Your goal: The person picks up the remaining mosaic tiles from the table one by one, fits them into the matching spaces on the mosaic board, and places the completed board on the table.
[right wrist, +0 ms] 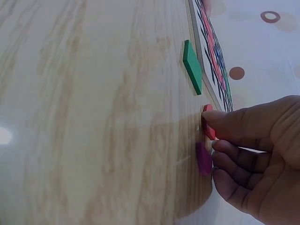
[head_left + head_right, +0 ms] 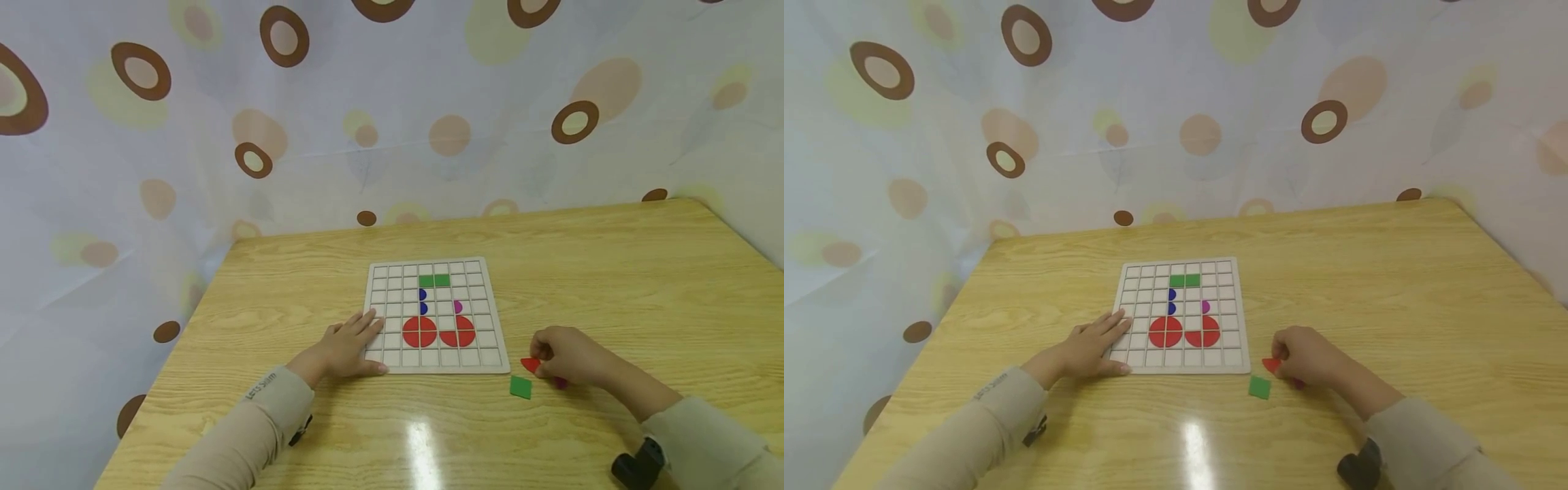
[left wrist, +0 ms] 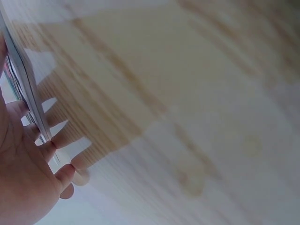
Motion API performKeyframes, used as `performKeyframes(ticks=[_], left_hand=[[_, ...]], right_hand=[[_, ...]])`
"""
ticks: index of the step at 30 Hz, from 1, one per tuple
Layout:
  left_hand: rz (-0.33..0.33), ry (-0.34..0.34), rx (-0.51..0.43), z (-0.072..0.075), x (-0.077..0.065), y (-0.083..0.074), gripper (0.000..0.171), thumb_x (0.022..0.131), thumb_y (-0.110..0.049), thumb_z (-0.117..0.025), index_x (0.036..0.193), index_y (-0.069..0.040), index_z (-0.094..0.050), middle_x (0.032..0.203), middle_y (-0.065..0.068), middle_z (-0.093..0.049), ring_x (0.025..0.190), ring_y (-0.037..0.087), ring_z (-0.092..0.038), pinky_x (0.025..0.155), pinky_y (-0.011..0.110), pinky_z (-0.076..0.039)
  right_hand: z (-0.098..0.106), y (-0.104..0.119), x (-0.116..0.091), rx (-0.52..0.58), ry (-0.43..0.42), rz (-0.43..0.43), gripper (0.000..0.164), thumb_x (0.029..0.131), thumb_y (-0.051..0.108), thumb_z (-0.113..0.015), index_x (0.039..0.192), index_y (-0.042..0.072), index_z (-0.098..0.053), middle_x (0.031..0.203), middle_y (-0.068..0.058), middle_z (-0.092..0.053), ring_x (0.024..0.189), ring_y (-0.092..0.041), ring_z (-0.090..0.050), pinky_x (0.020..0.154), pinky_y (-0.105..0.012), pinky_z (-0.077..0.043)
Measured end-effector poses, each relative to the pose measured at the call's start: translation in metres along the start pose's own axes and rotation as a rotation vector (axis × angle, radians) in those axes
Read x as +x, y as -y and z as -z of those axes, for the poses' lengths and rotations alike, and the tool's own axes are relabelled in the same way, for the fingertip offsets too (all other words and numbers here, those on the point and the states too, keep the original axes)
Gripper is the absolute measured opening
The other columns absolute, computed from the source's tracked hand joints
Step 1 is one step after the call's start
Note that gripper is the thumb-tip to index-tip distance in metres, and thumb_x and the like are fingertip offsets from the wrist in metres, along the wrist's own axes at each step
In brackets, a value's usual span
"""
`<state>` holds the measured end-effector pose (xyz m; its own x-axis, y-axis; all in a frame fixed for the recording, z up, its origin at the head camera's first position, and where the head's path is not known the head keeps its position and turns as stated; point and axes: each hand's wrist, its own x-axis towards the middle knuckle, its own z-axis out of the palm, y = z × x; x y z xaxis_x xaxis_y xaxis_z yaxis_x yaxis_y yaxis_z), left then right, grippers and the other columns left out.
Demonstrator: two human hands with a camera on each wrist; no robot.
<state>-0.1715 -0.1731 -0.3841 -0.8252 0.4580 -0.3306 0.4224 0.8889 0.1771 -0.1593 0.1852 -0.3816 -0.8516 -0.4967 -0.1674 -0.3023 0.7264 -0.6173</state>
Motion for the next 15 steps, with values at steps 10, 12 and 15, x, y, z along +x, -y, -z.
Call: performKeyframes(ticks=[10, 12, 15], left_hand=[[0.009, 0.014, 0.009, -0.0007, 0.0024, 0.0016, 0.083, 0.077, -0.06, -0.045, 0.14, -0.017, -0.014, 0.144, 0.005, -0.006, 0.129, 0.025, -0.006, 0.096, 0.048, -0.016], [0.01, 0.014, 0.013, -0.001, 0.0024, 0.0014, 0.082, 0.077, -0.06, -0.045, 0.14, -0.017, -0.014, 0.144, 0.005, -0.006, 0.129, 0.025, -0.006, 0.096, 0.048, -0.016], [0.009, 0.014, 0.019, -0.0013, 0.0022, 0.0008, 0.082, 0.077, -0.06, -0.045, 0.14, -0.018, -0.014, 0.144, 0.005, -0.005, 0.129, 0.025, -0.006, 0.096, 0.048, -0.016]], right_hand=[[-0.0012, 0.0025, -0.0007, 0.007, -0.008, -0.001, 0.019, 0.069, 0.004, -0.069, 0.072, 0.006, -0.05, 0.067, 0.001, -0.047, 0.061, -0.013, -0.042, 0.053, -0.027, -0.037], [-0.0011, 0.0036, -0.0011, 0.015, -0.013, -0.002, 0.018, 0.069, 0.003, -0.068, 0.072, 0.006, -0.05, 0.067, 0.001, -0.047, 0.06, -0.013, -0.042, 0.052, -0.026, -0.037], [-0.0005, 0.005, -0.0013, 0.027, -0.016, -0.006, 0.015, 0.072, 0.003, -0.066, 0.072, 0.006, -0.051, 0.066, 0.001, -0.049, 0.058, -0.012, -0.043, 0.05, -0.025, -0.038]])
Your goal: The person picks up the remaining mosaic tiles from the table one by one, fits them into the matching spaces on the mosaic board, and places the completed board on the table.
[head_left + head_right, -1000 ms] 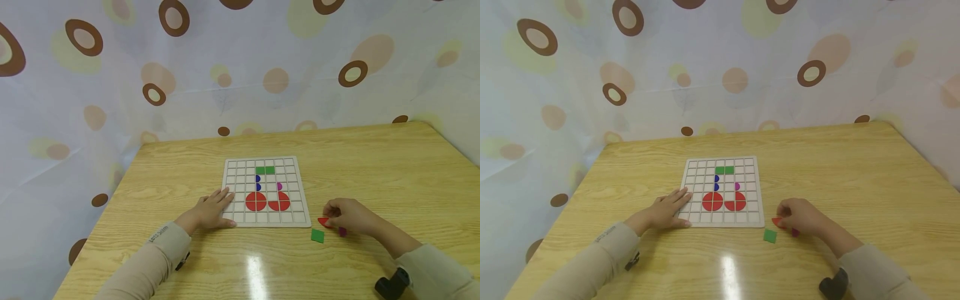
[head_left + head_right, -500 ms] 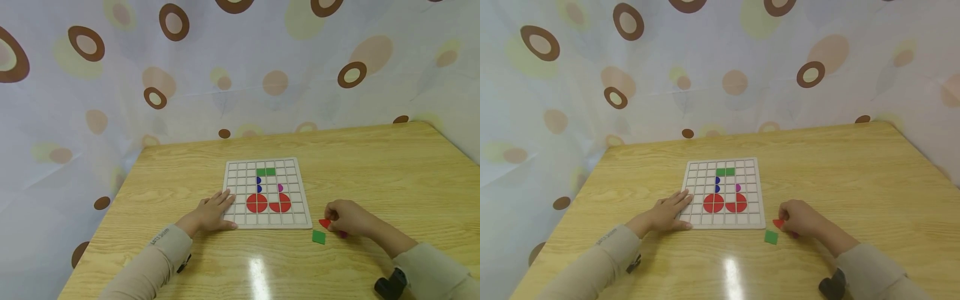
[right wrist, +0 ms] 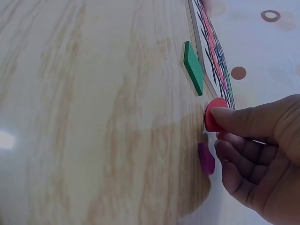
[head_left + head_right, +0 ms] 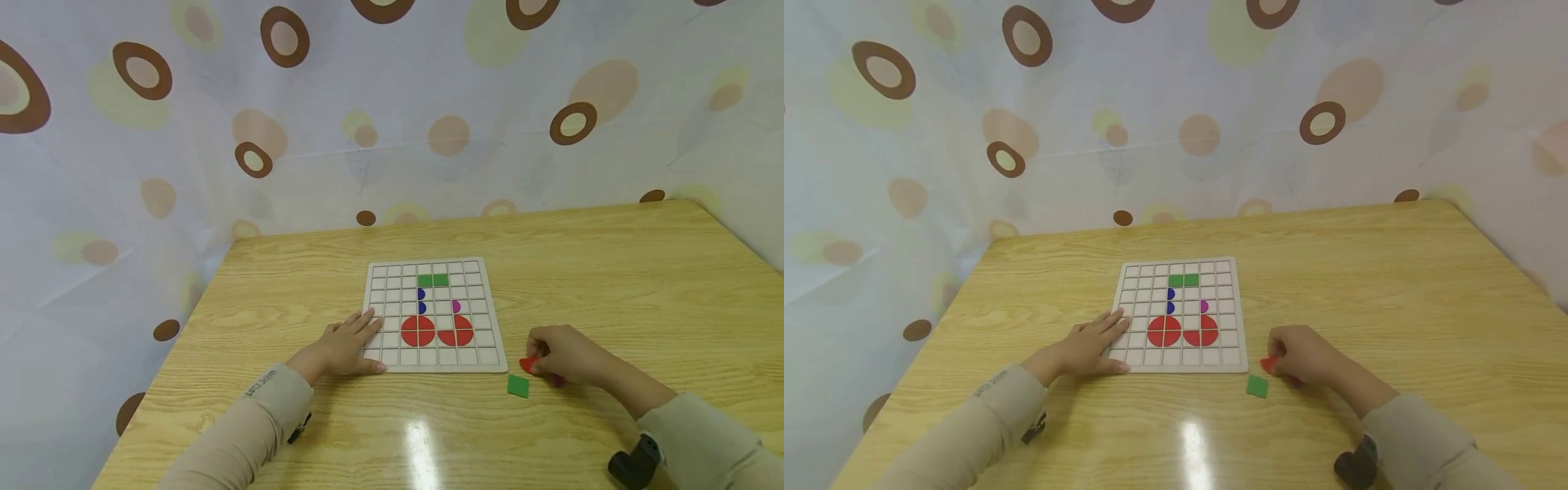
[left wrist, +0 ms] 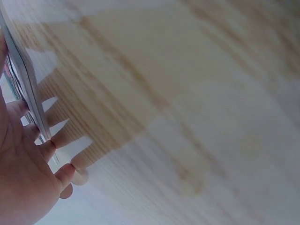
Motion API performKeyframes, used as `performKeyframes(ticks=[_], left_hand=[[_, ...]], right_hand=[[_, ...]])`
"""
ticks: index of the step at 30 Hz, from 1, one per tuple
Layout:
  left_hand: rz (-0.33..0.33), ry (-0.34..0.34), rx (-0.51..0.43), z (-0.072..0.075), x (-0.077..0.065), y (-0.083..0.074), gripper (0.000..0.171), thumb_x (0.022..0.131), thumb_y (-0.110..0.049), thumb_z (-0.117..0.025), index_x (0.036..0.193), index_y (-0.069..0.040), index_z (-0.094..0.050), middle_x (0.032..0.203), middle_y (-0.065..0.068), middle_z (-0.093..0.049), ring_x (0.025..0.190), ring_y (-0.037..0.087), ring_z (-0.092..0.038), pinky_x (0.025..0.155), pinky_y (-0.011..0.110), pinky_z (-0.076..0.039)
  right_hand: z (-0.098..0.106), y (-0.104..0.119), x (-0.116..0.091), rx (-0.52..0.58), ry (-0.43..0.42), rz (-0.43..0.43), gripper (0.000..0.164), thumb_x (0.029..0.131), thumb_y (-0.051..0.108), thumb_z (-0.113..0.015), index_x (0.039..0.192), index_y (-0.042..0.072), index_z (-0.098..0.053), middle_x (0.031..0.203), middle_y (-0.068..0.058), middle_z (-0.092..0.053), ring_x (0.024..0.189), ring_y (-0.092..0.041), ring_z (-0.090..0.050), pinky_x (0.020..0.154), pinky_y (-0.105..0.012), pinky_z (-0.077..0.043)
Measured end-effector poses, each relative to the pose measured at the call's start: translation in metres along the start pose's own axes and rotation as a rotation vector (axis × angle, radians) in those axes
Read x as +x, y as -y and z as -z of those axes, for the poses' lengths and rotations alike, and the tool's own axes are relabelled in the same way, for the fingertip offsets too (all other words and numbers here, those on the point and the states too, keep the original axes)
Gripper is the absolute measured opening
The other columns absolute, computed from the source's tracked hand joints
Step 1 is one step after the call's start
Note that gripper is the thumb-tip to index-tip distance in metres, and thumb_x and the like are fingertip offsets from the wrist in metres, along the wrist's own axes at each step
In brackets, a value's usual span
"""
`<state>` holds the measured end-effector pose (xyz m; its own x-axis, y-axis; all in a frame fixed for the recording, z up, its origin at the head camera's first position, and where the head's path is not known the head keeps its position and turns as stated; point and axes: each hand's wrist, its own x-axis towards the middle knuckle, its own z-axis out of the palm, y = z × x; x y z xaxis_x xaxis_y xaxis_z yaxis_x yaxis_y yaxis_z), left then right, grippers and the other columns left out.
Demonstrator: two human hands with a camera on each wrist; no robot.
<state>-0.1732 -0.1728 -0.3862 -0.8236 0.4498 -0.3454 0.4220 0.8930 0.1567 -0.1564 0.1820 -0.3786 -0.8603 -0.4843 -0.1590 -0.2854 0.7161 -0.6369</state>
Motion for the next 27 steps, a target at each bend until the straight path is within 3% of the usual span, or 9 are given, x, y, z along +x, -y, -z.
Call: performKeyframes(ticks=[13, 27], left_hand=[[-0.001, 0.006, -0.013, 0.001, 0.001, 0.001, 0.083, 0.077, -0.06, -0.046, 0.14, -0.017, -0.014, 0.144, 0.006, -0.005, 0.129, 0.026, -0.006, 0.095, 0.049, -0.017], [-0.001, 0.0, 0.012, 0.001, 0.0, -0.001, 0.082, 0.077, -0.059, -0.046, 0.14, -0.016, -0.014, 0.144, 0.006, -0.006, 0.129, 0.026, -0.006, 0.095, 0.048, -0.018]], right_hand=[[0.003, 0.0, 0.005, 0.022, -0.069, 0.055, 0.015, 0.074, 0.008, -0.066, 0.069, 0.013, -0.052, 0.066, 0.005, -0.05, 0.062, -0.011, -0.044, 0.056, -0.026, -0.037], [0.003, 0.014, 0.014, 0.165, -0.103, 0.02, 0.01, 0.076, 0.005, -0.063, 0.077, 0.009, -0.054, 0.074, -0.001, -0.054, 0.069, -0.017, -0.049, 0.055, -0.029, -0.04]])
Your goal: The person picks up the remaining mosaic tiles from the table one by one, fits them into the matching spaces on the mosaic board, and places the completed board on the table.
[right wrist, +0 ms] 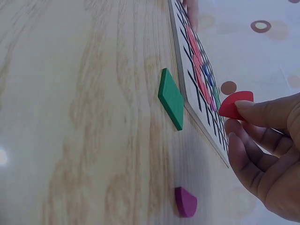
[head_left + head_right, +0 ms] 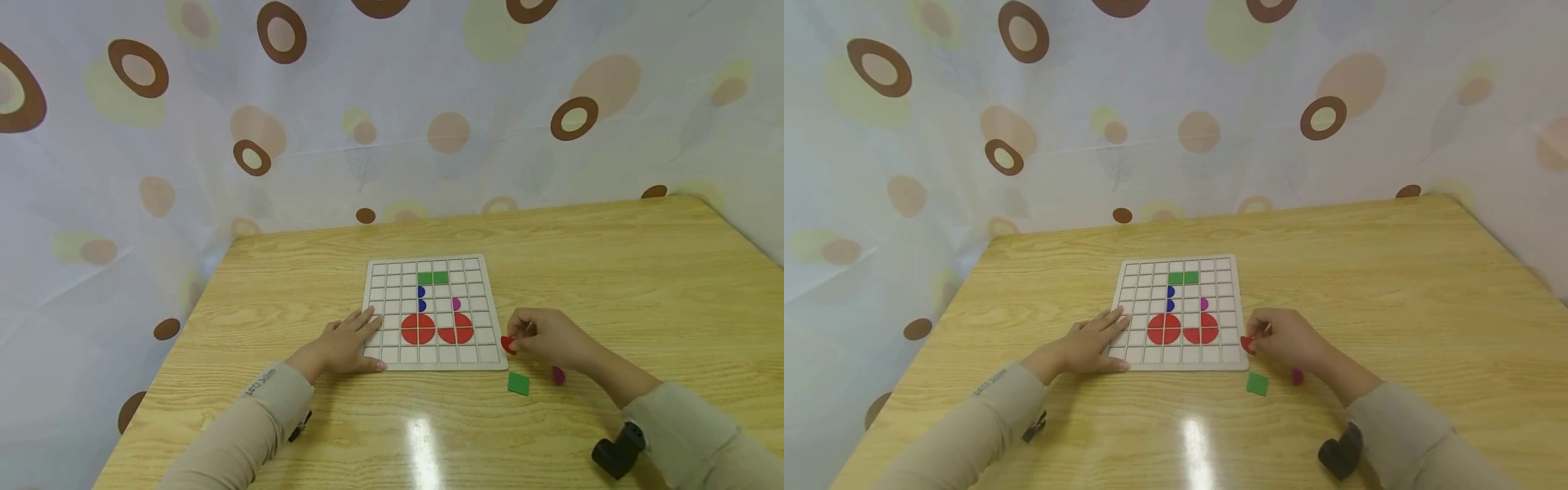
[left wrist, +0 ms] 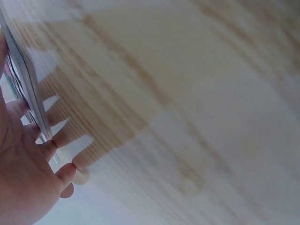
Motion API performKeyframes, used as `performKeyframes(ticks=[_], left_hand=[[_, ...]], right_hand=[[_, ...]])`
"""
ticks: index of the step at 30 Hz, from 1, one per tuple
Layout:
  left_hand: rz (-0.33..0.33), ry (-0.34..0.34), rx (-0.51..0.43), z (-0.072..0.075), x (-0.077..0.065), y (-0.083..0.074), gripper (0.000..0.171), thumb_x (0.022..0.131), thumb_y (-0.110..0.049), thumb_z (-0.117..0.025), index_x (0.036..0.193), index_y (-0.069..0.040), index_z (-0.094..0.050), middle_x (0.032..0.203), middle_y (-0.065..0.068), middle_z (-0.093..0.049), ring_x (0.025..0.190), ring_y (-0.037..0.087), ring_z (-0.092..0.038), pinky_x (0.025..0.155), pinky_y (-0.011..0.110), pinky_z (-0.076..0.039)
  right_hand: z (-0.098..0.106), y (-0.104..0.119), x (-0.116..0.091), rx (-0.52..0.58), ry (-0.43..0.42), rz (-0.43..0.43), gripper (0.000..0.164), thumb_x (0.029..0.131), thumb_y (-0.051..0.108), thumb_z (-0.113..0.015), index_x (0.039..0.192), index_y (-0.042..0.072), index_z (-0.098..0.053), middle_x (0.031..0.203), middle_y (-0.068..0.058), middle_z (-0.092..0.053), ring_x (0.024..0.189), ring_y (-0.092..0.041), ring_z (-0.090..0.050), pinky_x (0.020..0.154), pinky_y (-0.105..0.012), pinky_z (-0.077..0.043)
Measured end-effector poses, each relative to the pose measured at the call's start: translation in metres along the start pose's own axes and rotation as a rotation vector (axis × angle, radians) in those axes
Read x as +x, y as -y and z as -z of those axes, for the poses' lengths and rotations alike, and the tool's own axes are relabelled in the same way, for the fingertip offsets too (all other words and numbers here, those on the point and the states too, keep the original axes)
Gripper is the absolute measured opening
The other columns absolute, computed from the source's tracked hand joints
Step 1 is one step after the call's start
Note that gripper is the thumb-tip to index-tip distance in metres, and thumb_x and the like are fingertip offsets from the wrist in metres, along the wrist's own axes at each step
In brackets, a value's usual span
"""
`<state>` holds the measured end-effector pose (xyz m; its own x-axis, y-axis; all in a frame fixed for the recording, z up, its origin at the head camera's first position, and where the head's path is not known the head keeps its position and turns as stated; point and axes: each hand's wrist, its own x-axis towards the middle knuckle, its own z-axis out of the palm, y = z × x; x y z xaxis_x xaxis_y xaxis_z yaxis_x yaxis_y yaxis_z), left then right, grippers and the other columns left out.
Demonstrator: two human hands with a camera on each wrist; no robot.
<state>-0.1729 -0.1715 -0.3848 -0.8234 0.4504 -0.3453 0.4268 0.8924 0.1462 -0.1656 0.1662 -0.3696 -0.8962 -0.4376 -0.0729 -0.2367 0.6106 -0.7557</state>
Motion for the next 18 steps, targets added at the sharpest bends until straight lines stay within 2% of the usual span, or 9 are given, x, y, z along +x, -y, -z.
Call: performKeyframes(ticks=[11, 18], left_hand=[[0.009, 0.005, -0.01, 0.0, 0.0, 0.0, 0.083, 0.077, -0.061, -0.045, 0.14, -0.017, -0.013, 0.144, 0.004, -0.004, 0.129, 0.024, -0.005, 0.096, 0.048, -0.016], [0.007, 0.003, -0.008, -0.001, 0.0, 0.001, 0.083, 0.077, -0.061, -0.045, 0.14, -0.017, -0.014, 0.144, 0.004, -0.005, 0.129, 0.024, -0.005, 0.096, 0.048, -0.017]], right_hand=[[-0.002, 0.006, 0.01, 0.056, -0.001, -0.014, 0.01, 0.078, 0.001, -0.059, 0.086, 0.005, -0.06, 0.08, -0.004, -0.049, 0.075, -0.02, -0.047, 0.059, -0.028, -0.041], [-0.007, 0.007, 0.021, 0.113, 0.024, 0.011, 0.014, 0.077, 0.0, -0.059, 0.091, 0.003, -0.06, 0.076, -0.005, -0.046, 0.07, -0.019, -0.046, 0.056, -0.026, -0.041]])
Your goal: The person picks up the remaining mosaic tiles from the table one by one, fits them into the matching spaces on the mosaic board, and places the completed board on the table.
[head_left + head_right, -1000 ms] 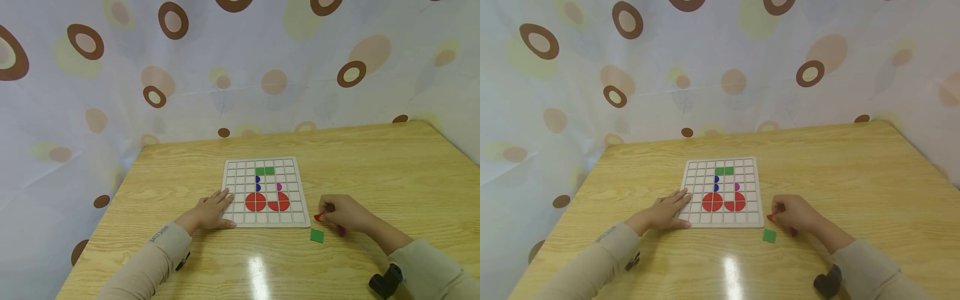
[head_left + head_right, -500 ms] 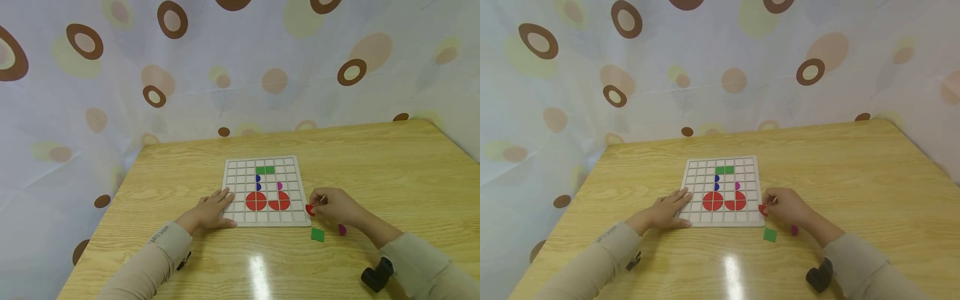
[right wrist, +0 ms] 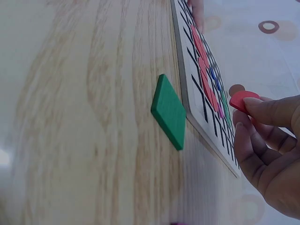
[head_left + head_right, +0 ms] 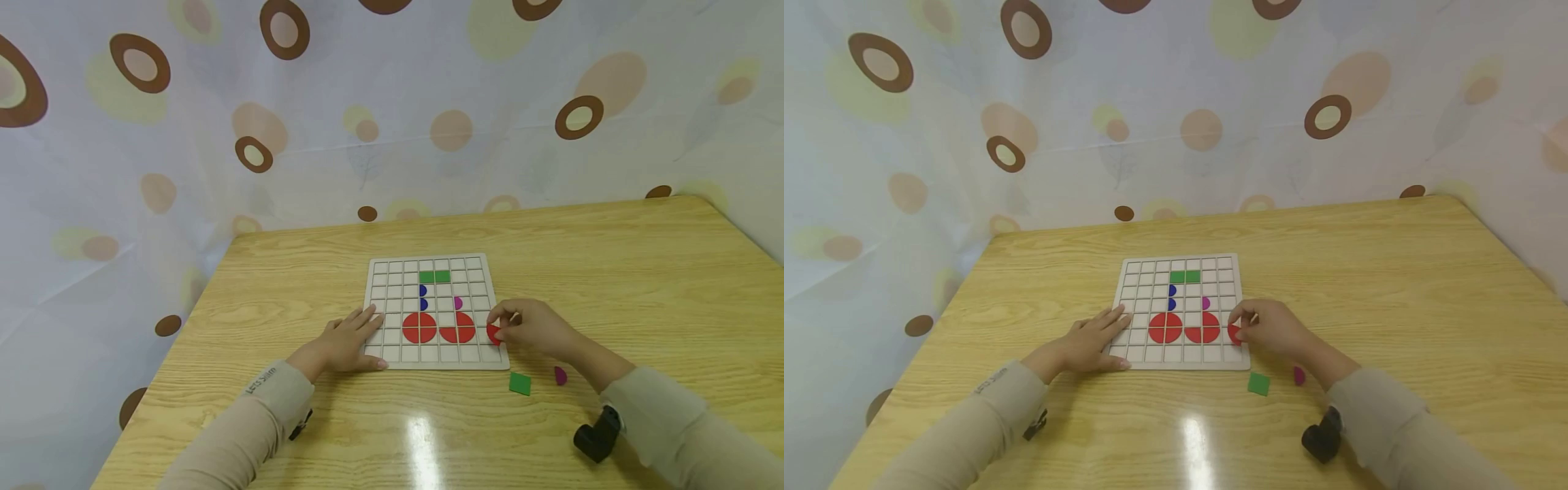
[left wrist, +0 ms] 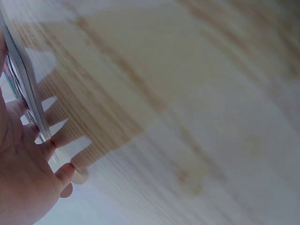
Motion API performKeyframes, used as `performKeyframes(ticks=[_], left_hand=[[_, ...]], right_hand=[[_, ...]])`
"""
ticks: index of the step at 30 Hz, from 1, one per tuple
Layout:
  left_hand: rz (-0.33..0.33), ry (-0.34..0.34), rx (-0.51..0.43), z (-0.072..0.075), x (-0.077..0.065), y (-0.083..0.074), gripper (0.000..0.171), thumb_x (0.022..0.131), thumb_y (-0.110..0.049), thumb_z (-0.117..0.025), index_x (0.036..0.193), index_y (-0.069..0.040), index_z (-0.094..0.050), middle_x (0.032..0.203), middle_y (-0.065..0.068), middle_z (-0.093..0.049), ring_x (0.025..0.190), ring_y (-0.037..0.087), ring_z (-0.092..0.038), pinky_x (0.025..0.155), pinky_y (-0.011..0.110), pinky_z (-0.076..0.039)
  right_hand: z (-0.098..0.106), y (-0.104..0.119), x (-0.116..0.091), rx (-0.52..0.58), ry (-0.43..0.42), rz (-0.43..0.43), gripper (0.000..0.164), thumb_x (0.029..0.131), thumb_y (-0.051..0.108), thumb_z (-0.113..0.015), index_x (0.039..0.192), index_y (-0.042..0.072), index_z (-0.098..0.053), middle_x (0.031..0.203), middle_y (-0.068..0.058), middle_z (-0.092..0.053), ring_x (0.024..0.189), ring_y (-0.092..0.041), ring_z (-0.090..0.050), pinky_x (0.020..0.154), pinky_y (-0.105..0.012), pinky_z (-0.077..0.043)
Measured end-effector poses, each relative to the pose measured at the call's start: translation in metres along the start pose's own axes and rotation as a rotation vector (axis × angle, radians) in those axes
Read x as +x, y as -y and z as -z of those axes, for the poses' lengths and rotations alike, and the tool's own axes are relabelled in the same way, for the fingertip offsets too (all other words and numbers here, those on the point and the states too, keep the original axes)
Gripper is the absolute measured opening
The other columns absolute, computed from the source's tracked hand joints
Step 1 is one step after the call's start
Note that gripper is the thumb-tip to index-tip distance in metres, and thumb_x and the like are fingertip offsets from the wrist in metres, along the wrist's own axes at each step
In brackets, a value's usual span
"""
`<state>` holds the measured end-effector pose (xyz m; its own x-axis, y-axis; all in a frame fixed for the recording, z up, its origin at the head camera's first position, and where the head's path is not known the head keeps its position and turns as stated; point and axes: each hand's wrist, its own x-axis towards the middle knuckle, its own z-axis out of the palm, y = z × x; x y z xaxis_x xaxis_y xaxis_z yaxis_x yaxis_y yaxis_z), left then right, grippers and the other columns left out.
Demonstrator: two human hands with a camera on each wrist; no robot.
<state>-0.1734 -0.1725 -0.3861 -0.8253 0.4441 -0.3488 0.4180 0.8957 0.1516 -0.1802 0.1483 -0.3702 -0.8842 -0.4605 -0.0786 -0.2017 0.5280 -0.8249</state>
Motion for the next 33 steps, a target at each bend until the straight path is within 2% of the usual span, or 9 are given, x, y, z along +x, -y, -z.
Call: performKeyframes(ticks=[9, 16, 21, 26, 33], left_hand=[[-0.005, -0.007, 0.008, -0.001, 0.001, 0.0, 0.083, 0.076, -0.061, -0.044, 0.14, -0.017, -0.013, 0.144, 0.005, -0.005, 0.129, 0.025, -0.006, 0.095, 0.049, -0.017], [-0.009, -0.011, -0.004, 0.0, 0.0, 0.0, 0.083, 0.077, -0.06, -0.045, 0.14, -0.017, -0.014, 0.144, 0.005, -0.005, 0.129, 0.025, -0.006, 0.095, 0.049, -0.017], [-0.009, -0.006, -0.009, -0.001, 0.0, 0.001, 0.083, 0.077, -0.06, -0.045, 0.14, -0.017, -0.012, 0.144, 0.004, -0.004, 0.129, 0.025, -0.005, 0.095, 0.049, -0.016], [-0.006, 0.002, -0.013, -0.002, 0.001, 0.002, 0.083, 0.077, -0.062, -0.044, 0.14, -0.018, -0.012, 0.144, 0.004, -0.003, 0.129, 0.025, -0.004, 0.096, 0.048, -0.016], [-0.004, -0.001, -0.009, -0.001, 0.001, 0.002, 0.083, 0.077, -0.061, -0.044, 0.14, -0.018, -0.012, 0.144, 0.004, -0.003, 0.129, 0.024, -0.004, 0.096, 0.048, -0.016]], right_hand=[[-0.01, 0.003, 0.016, -0.01, 0.009, 0.002, 0.019, 0.076, -0.001, -0.06, 0.095, 0.003, -0.063, 0.074, -0.004, -0.047, 0.067, -0.019, -0.044, 0.055, -0.027, -0.04], [-0.014, 0.007, 0.025, -0.043, -0.013, -0.041, 0.012, 0.08, 0.007, -0.059, 0.092, 0.006, -0.062, 0.079, -0.004, -0.05, 0.074, -0.021, -0.046, 0.059, -0.028, -0.041], [-0.017, 0.009, 0.032, -0.028, -0.039, -0.027, 0.009, 0.081, 0.007, -0.059, 0.088, 0.003, -0.06, 0.078, -0.005, -0.052, 0.069, -0.019, -0.049, 0.058, -0.029, -0.043], [-0.021, 0.009, 0.039, -0.038, -0.036, -0.049, 0.006, 0.081, 0.008, -0.059, 0.085, 0.005, -0.059, 0.072, -0.004, -0.051, 0.066, -0.016, -0.047, 0.057, -0.028, -0.041], [-0.025, 0.006, 0.047, -0.032, -0.033, -0.013, 0.004, 0.079, 0.004, -0.059, 0.082, 0.003, -0.057, 0.072, -0.004, -0.053, 0.066, -0.016, -0.046, 0.057, -0.027, -0.04]])
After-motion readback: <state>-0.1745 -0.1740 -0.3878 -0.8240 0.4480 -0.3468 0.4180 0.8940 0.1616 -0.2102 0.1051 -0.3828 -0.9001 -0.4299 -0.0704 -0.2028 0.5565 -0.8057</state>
